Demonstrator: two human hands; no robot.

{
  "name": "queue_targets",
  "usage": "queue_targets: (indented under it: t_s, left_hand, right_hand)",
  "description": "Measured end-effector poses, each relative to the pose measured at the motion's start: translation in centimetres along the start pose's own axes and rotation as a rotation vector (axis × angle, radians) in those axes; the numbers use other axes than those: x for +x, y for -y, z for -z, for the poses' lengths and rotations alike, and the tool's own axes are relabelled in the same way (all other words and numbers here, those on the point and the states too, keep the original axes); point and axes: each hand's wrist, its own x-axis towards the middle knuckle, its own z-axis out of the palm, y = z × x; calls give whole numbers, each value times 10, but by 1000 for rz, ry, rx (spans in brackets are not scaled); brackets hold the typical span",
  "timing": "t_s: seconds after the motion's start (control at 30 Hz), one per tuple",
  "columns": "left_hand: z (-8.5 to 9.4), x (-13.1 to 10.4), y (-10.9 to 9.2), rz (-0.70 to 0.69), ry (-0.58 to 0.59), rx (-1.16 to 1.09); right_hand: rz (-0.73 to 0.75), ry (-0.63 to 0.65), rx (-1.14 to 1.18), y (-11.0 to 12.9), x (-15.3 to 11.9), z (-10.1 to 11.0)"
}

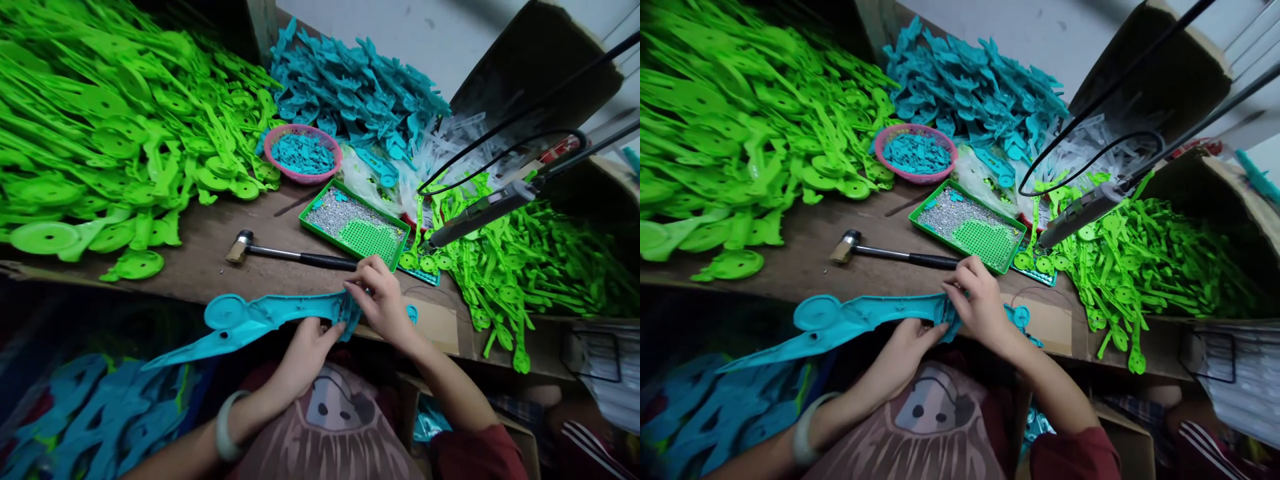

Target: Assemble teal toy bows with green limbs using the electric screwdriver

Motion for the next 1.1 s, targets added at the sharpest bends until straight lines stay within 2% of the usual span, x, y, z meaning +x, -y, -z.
queue_targets:
  t_s: [0.1,0.17,0.23,0.27,0.33,0.37,0.4,0.47,0.53,0.57,0.67,0.73,0.8,0.97,1.1]
  left_hand:
    - [-4,0,-2,23,-8,8]
    - [-5,3,-4,24,-2,9]
    - [-2,6,-6,72,57,-14]
    - [3,8,-7,116,110,-3]
    - [18,8,-9,176,206,134]
    - [28,7,-10,146,211,263]
    - [38,6,-12,55,169,410]
    - [56,2,-18,-266,-11,665]
    - [67,1,-26,-583,-130,824]
    - [69,3,-30,-700,-140,885]
    - [62,19,-38,-871,-12,1067]
    - [56,35,-35,-894,106,1152]
    - [54,47,-27,-887,177,1186]
    - [61,52,-11,-862,168,1184]
    - [64,49,-12,-861,145,1123]
  right_hand:
    - [-19,186,189,2,2,-4]
    - [-104,223,384,0,7,-7]
    - [-192,158,537,-8,9,-5]
    - [-205,119,542,-14,9,-1]
    - [-220,-27,382,-29,0,17]
    - [-245,-113,266,-37,-9,30]
    - [-281,-179,161,-44,-21,45]
    - [-355,-230,0,-56,-53,75]
    - [-406,-162,-115,-61,-89,96]
    - [-422,-107,-163,-62,-106,101]
    - [-498,1,-304,-64,-143,96]
    - [-556,6,-373,-66,-154,83]
    - [-581,16,-388,-69,-156,70]
    - [-514,43,-358,-74,-152,57]
    - [-540,-30,-471,-75,-151,53]
